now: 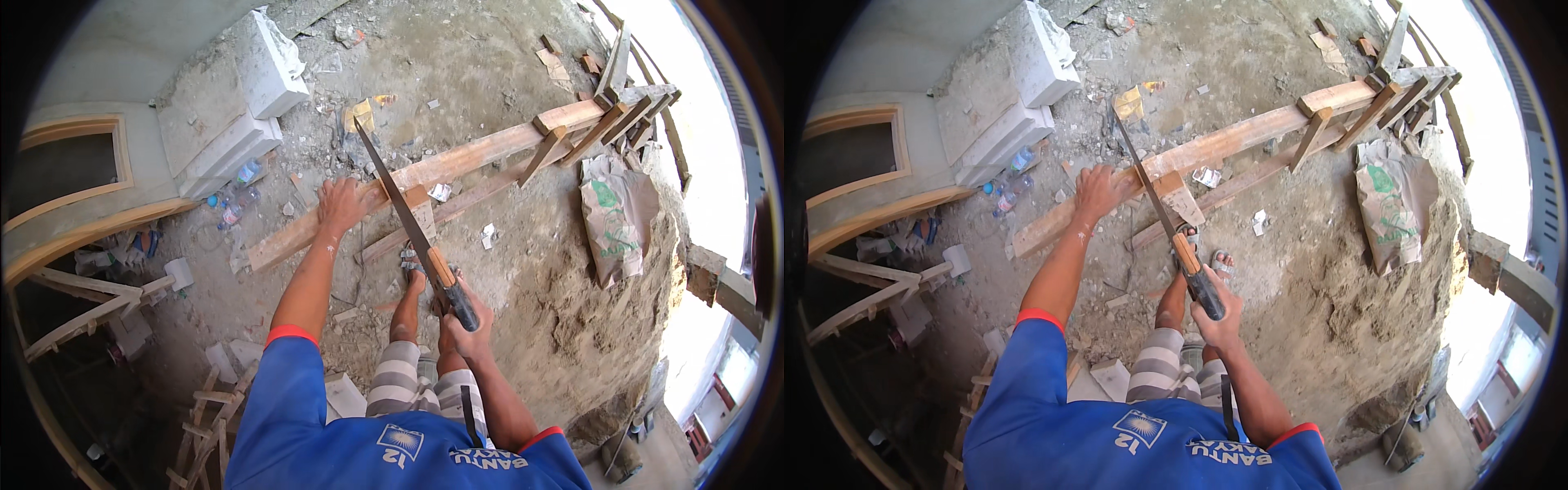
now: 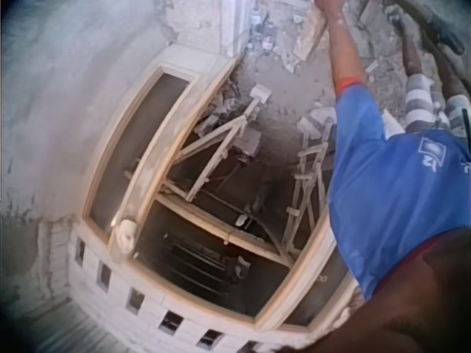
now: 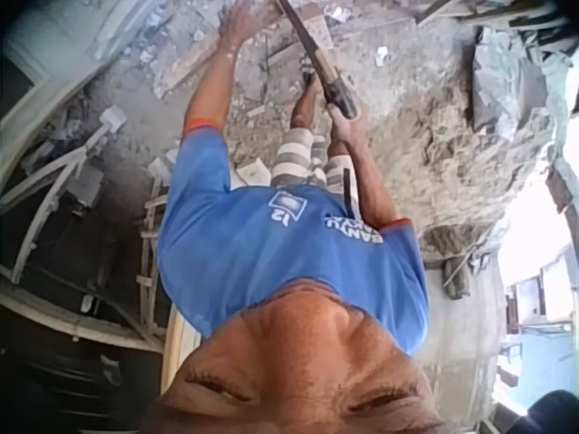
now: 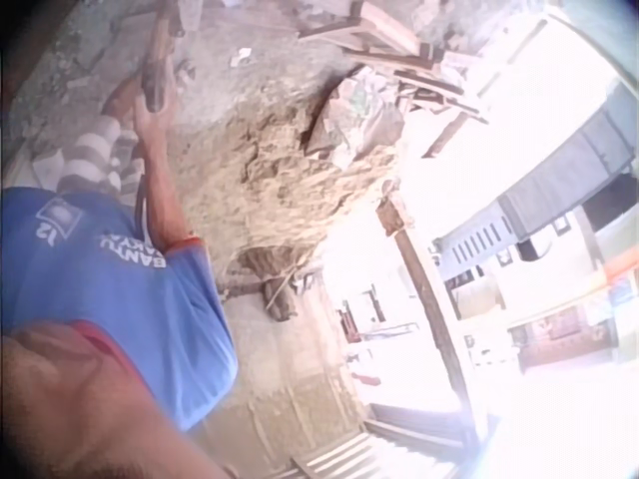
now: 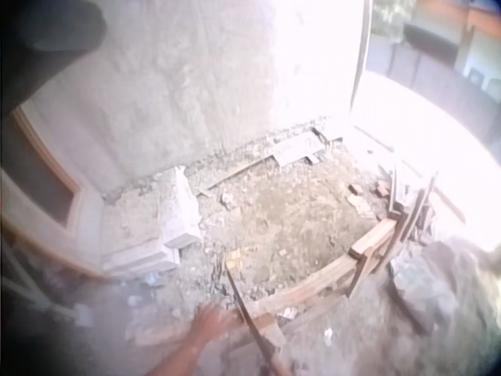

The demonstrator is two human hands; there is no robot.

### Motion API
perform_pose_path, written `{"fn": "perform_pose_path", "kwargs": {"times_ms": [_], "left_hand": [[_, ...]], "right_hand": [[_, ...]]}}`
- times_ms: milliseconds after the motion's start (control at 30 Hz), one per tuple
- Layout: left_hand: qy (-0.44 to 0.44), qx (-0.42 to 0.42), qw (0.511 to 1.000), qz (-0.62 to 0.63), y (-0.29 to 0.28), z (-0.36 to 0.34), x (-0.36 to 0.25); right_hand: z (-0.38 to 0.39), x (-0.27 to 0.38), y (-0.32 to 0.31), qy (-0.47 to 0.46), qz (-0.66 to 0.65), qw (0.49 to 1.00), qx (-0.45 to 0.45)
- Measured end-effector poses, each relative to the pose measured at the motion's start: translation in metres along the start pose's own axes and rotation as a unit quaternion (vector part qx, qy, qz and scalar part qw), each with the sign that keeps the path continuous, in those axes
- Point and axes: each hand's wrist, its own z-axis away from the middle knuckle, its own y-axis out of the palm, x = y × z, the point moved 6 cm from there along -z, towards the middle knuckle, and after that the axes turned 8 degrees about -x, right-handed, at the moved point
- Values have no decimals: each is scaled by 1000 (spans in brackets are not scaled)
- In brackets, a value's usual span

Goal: The person uses a hand saw to cut a wooden plank while it is supported by a wooden frame at a construction site.

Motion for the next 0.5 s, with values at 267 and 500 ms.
{"fn": "perform_pose_path", "kwargs": {"times_ms": [267,500], "left_hand": [[-115,156,981,-24,-4,-4,0],[-115,181,976,-39,-1,-6,1]], "right_hand": [[12,-3,-13,-61,33,997,29],[8,-10,-27,40,12,997,70]]}}
